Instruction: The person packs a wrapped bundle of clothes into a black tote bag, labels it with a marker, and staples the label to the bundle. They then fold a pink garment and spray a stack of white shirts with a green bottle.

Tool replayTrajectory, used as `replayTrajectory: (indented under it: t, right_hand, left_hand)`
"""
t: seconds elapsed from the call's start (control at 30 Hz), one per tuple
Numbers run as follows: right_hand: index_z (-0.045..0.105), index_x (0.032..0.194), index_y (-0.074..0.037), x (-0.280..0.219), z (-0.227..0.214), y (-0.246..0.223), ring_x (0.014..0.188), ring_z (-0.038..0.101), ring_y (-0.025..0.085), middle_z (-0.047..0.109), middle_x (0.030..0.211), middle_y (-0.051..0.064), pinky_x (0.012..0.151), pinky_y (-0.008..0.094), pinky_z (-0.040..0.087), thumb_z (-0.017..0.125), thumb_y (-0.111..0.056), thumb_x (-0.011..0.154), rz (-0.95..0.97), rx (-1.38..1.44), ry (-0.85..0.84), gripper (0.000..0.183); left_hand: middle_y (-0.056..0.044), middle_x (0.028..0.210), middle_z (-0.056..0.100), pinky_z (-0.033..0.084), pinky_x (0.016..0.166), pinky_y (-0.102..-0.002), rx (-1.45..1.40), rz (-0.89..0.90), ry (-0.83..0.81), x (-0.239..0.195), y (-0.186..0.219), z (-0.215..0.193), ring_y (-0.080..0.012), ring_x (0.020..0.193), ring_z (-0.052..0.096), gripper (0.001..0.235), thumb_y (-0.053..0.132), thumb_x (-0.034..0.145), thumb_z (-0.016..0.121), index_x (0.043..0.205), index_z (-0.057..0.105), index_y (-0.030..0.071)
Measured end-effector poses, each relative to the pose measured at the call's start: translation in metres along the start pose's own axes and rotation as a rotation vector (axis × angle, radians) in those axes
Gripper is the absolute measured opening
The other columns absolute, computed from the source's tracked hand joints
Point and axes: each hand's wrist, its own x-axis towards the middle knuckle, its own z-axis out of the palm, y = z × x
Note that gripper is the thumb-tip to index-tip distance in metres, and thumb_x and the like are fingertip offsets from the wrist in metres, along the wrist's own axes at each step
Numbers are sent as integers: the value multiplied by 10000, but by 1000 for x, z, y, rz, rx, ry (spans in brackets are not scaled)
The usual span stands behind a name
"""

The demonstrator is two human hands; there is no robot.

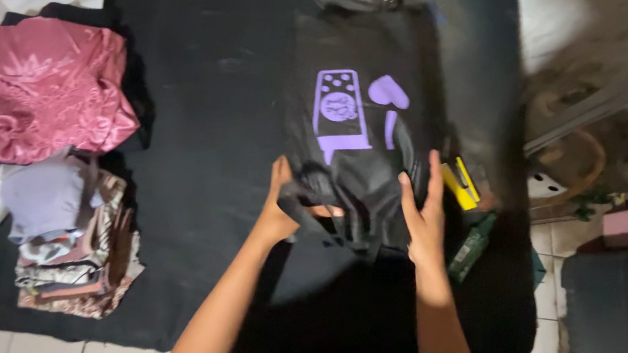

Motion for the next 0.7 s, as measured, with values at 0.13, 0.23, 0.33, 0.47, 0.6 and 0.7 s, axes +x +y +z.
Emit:
replayTrajectory:
  t: [0.13, 0.23, 0.33, 0.47, 0.6, 0.7]
  right_hand:
    - [68, 1671, -77, 5, -29, -12, 1559, 267, 311, 206, 1703, 246, 1227, 405, 279, 740, -205, 945, -26, -18, -63, 998]
    - [21, 1621, -163, 26, -39, -14, 1483, 329, 362, 222, 1633, 283, 1157, 431, 361, 886, -167, 757, -30, -176, -120, 1222]
    - [83, 1627, -285, 59, -35, -4, 1509, 264, 427, 122, 1646, 313, 1152, 458, 370, 917, -108, 750, 52, -455, -10, 1224]
    - [116, 1620, -387, 113, -25, 13, 1510, 248, 472, 32, 1656, 335, 1143, 453, 403, 884, -37, 733, 135, -485, 153, 1224]
    - [178, 1614, -375, 157, -34, 27, 1504, 305, 454, 64, 1676, 308, 1121, 435, 449, 866, -16, 733, 114, -482, 220, 1174]
    - [185, 1638, -330, 176, -43, 39, 1497, 300, 485, 129, 1664, 309, 1158, 466, 406, 879, -25, 781, 49, -499, 246, 1144]
  left_hand:
    - [-254, 1463, 421, 376, 1128, -493, 116, -16, -12, 47, 4, 50, -429, 1368, 391, 1292, 399, 448, 1034, 1480, 358, 15]
    - [-253, 1483, 428, 349, 1133, -505, 118, 66, -35, 83, 3, 74, -431, 1364, 383, 1299, 392, 512, 1020, 1536, 319, 4]
    - [-207, 1447, 520, 318, 1148, -500, 167, 136, -51, 129, -4, 90, -407, 1349, 441, 1281, 394, 524, 1011, 1550, 344, 17]
    - [-206, 1437, 542, 303, 1128, -495, 171, 149, -21, 184, -8, 118, -413, 1344, 455, 1303, 418, 513, 1005, 1541, 320, 2]
    - [-243, 1389, 538, 308, 1134, -502, 198, 83, 16, 222, -13, 149, -422, 1309, 477, 1360, 445, 480, 1007, 1543, 289, -6]
    - [-282, 1405, 506, 318, 1114, -511, 223, 45, 0, 252, -14, 166, -460, 1296, 440, 1412, 445, 462, 1036, 1543, 259, -25]
